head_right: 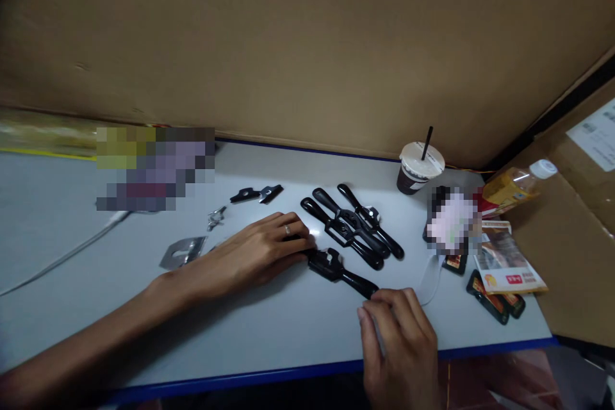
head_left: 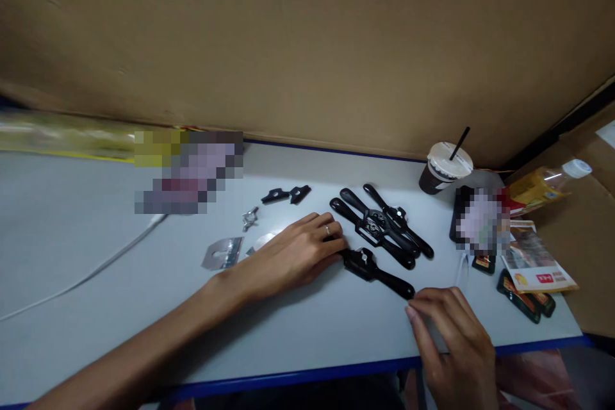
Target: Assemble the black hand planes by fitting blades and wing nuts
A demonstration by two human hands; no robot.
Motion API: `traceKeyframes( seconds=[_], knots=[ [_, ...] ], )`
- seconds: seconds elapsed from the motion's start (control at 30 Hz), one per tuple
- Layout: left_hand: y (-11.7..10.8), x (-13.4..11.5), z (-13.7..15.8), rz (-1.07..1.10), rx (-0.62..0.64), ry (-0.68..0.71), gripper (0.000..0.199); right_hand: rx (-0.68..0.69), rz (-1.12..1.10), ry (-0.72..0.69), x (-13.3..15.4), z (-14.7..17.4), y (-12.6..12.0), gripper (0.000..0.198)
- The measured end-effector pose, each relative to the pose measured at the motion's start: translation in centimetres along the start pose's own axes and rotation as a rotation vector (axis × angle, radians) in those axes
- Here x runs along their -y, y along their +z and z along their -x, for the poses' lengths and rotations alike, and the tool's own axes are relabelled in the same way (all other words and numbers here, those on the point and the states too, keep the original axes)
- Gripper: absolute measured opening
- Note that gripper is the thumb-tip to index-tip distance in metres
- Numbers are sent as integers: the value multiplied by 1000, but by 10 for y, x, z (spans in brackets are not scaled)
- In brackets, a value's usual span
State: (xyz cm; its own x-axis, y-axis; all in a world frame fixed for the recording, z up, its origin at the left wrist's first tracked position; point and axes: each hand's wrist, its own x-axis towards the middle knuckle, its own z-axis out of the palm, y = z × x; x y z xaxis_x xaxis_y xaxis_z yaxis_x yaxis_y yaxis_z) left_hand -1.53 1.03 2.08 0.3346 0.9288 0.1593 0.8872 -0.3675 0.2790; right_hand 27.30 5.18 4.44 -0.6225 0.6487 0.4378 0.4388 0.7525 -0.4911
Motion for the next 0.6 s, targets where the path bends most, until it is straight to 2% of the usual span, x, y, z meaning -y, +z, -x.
traceKeyframes(
  seconds=[0.1, 0.17, 0.27, 0.4, 0.5, 0.6],
  knots=[
    [3, 2, 1, 40, 9, -12, 23, -81, 116, 28, -9, -3, -12, 16],
    [4, 2, 2, 72, 28, -10, 22, -79, 165, 13, -12, -3, -10, 15],
    [5, 0, 2, 101, 57, -6, 19, 75, 147, -53, -8, -1, 11, 18],
    [5, -3, 3, 102, 68, -4, 19, 302, 365, 40, 3, -6, 45, 35],
    [6, -4, 5, 88, 25, -3, 22, 439, 443, 74, 6, -16, 51, 34],
    [6, -7, 6, 79, -8, -4, 26, 514, 448, 26, 7, -23, 45, 24]
  ],
)
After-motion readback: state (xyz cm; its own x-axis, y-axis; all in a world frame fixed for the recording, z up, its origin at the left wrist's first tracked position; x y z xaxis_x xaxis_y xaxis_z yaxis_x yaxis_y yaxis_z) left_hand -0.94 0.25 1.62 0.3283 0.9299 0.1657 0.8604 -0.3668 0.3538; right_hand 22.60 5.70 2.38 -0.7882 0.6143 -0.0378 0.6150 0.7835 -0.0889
